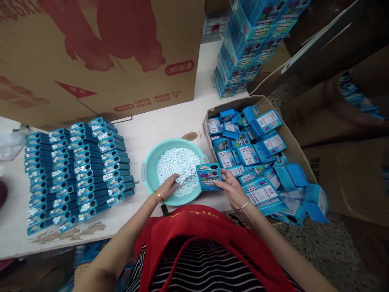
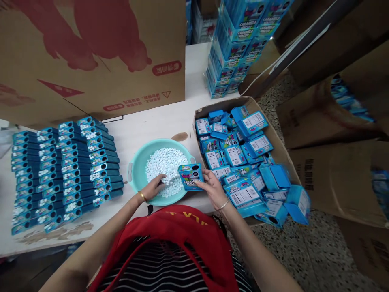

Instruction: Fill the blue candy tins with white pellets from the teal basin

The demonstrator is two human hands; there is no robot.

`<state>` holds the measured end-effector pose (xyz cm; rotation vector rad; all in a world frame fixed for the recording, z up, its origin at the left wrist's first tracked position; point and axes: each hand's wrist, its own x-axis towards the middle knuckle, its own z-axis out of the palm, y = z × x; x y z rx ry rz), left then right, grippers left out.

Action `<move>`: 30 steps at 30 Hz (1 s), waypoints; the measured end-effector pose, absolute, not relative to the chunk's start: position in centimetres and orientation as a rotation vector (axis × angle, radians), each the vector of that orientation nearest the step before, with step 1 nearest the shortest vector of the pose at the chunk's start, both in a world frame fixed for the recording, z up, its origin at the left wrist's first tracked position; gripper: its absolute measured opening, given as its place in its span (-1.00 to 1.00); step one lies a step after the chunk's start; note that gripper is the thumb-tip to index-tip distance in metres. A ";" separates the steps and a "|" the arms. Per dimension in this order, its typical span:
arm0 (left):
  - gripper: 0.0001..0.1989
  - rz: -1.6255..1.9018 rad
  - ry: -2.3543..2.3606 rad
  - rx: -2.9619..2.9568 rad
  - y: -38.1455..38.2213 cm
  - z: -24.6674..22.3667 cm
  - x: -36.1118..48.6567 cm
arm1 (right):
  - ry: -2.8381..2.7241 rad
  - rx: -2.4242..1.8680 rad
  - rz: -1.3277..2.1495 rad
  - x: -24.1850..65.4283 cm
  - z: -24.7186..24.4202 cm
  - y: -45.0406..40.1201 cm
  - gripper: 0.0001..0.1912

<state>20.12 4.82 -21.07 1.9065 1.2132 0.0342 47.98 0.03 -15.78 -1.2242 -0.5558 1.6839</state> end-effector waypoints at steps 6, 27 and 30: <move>-0.73 0.180 1.173 1.978 6.8 -13.7 17.2 | -1.227 -1.395 1.217 46.9 -18.1 1.0 -0.54; -0.63 -0.785 1.200 2.609 7.1 -0.6 25.9 | -1.725 -1.244 0.837 42.1 -21.7 2.5 -0.59; -0.67 -0.660 1.292 2.552 8.6 -2.8 23.5 | -1.677 -1.276 0.843 42.6 -22.2 2.7 -0.58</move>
